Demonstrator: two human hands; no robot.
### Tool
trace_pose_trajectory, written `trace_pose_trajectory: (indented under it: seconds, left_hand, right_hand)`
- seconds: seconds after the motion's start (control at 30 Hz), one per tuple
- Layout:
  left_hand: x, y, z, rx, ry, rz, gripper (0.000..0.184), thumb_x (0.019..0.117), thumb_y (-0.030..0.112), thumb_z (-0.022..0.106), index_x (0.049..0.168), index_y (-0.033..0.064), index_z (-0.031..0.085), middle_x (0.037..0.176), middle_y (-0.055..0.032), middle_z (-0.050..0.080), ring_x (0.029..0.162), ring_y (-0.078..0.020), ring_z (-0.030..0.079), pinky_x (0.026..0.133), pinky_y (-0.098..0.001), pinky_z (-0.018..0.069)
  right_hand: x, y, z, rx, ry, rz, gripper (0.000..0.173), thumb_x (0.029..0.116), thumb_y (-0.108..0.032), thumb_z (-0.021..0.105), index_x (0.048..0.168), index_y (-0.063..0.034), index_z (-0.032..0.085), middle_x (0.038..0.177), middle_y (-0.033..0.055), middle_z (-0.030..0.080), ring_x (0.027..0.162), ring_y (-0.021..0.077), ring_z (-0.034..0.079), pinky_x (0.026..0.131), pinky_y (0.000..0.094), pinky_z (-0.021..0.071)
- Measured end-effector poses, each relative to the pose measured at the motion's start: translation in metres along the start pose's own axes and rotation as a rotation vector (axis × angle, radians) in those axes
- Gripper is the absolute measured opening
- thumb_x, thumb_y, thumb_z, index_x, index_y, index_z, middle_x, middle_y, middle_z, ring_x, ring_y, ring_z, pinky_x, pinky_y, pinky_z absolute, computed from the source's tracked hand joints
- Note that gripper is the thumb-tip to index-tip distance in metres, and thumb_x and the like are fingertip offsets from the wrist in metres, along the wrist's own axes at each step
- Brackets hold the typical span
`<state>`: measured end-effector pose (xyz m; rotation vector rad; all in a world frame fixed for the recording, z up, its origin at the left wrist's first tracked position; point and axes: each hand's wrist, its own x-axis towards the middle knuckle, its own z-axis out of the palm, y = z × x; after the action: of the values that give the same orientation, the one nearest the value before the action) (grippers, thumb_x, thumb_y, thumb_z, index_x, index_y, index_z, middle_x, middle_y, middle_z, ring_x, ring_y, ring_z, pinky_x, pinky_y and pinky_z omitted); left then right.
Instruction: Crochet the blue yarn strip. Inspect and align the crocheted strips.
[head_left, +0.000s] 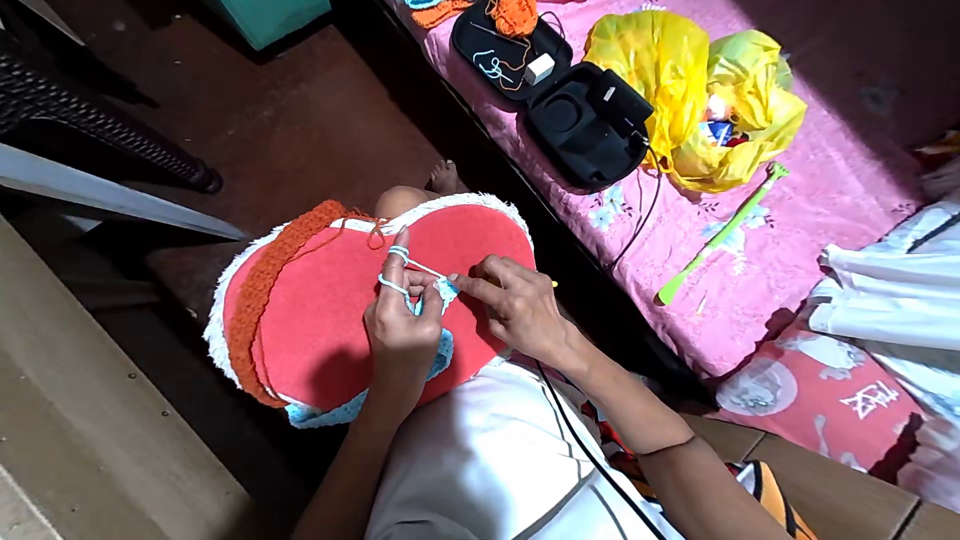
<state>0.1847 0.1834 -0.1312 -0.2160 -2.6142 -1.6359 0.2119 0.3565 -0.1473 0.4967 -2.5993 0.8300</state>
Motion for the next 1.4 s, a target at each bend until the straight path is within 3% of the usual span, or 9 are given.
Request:
trace_pose_trajectory:
  seconds: [0.23, 0.47, 0.67, 0.93, 1.03, 1.1, 1.17, 1.27, 1.4]
  left_hand:
    - [-0.002, 0.001, 0.002, 0.106, 0.01, 0.017, 0.064, 0.0886, 0.009, 0.06, 0.151, 0.0079, 0.047, 0.087, 0.003, 0.072, 0.071, -0.0001, 0.063, 0.065, -0.0192, 0.0517]
    - [-0.009, -0.01, 0.011, 0.193, 0.122, 0.311, 0.048, 0.0934, 0.005, 0.062, 0.14, -0.002, 0.058, 0.095, -0.009, 0.076, 0.073, -0.0083, 0.067, 0.068, -0.0218, 0.0538]
    - [-0.006, -0.008, 0.005, -0.104, 0.093, 0.136, 0.067, 0.0901, 0.008, 0.066, 0.152, -0.0002, 0.041, 0.101, -0.0017, 0.073, 0.076, -0.0021, 0.066, 0.064, -0.0184, 0.0547]
    - [-0.008, -0.01, 0.007, -0.071, 0.176, 0.192, 0.061, 0.0914, 0.004, 0.064, 0.148, -0.0076, 0.043, 0.097, -0.004, 0.076, 0.073, 0.0019, 0.066, 0.065, -0.0143, 0.0533]
    - [-0.009, -0.01, 0.01, -0.054, 0.215, 0.252, 0.061, 0.0902, 0.002, 0.064, 0.147, -0.0099, 0.044, 0.091, -0.0067, 0.075, 0.071, 0.0013, 0.063, 0.065, -0.0144, 0.0514]
    - [-0.01, -0.008, 0.01, -0.174, 0.199, 0.231, 0.073, 0.0882, 0.0, 0.066, 0.152, -0.0116, 0.031, 0.09, -0.0029, 0.074, 0.074, 0.0008, 0.066, 0.069, -0.0158, 0.0549]
    - [-0.007, -0.003, 0.003, -0.382, 0.131, 0.143, 0.087, 0.086, -0.005, 0.065, 0.158, -0.0028, 0.018, 0.088, 0.003, 0.073, 0.075, -0.002, 0.068, 0.071, -0.0192, 0.0583]
    - [0.001, -0.001, -0.013, -0.596, 0.011, 0.016, 0.095, 0.084, -0.009, 0.062, 0.163, 0.0081, 0.012, 0.083, 0.0014, 0.072, 0.071, -0.0079, 0.069, 0.07, -0.0228, 0.0594]
    - [0.004, -0.002, -0.02, -0.533, -0.036, -0.007, 0.089, 0.0841, -0.008, 0.063, 0.162, 0.0044, 0.021, 0.083, 0.0001, 0.072, 0.068, -0.0067, 0.066, 0.065, -0.019, 0.0565]
  right_hand:
    - [-0.004, -0.006, 0.006, -0.112, 0.04, -0.022, 0.031, 0.0834, -0.002, 0.064, 0.108, -0.0129, 0.08, 0.086, 0.0086, 0.067, 0.07, 0.0225, 0.063, 0.053, 0.0325, 0.0493]
    - [-0.007, -0.018, 0.017, -0.05, 0.141, 0.114, 0.029, 0.0859, -0.002, 0.063, 0.109, -0.0108, 0.079, 0.086, 0.01, 0.067, 0.071, 0.0222, 0.065, 0.055, 0.0331, 0.0529]
    - [-0.005, -0.027, 0.014, 0.269, 0.167, 0.286, 0.031, 0.0922, -0.002, 0.06, 0.116, -0.0107, 0.078, 0.089, 0.008, 0.064, 0.073, 0.0134, 0.061, 0.063, 0.0281, 0.0543]
    - [-0.002, -0.042, 0.014, 0.175, 0.148, 0.27, 0.035, 0.0901, -0.001, 0.057, 0.117, -0.0085, 0.077, 0.09, 0.0112, 0.064, 0.075, 0.0178, 0.063, 0.062, 0.0298, 0.0546]
    - [0.005, -0.045, 0.008, 0.578, 0.054, 0.499, 0.033, 0.0957, -0.002, 0.056, 0.124, -0.0042, 0.072, 0.097, 0.0069, 0.066, 0.083, 0.0095, 0.063, 0.074, 0.0242, 0.0546]
    - [0.015, -0.044, 0.004, 1.052, 0.05, 0.696, 0.037, 0.0948, 0.003, 0.058, 0.131, 0.0004, 0.064, 0.094, 0.0046, 0.067, 0.068, 0.002, 0.055, 0.06, 0.0168, 0.0471]
    - [0.017, -0.042, 0.007, 1.235, 0.1, 0.71, 0.042, 0.0921, 0.007, 0.059, 0.134, 0.0006, 0.06, 0.092, 0.0053, 0.066, 0.063, 0.0018, 0.054, 0.056, 0.0166, 0.0458]
    - [0.006, -0.032, 0.021, 0.807, 0.191, 0.4, 0.036, 0.0934, 0.002, 0.062, 0.129, 0.0045, 0.063, 0.099, 0.008, 0.069, 0.084, 0.007, 0.065, 0.079, 0.0229, 0.0568]
    - [0.001, -0.016, 0.022, 0.158, 0.285, 0.027, 0.022, 0.0923, -0.005, 0.06, 0.11, -0.0019, 0.073, 0.087, 0.0094, 0.07, 0.077, 0.0171, 0.067, 0.066, 0.03, 0.0569]
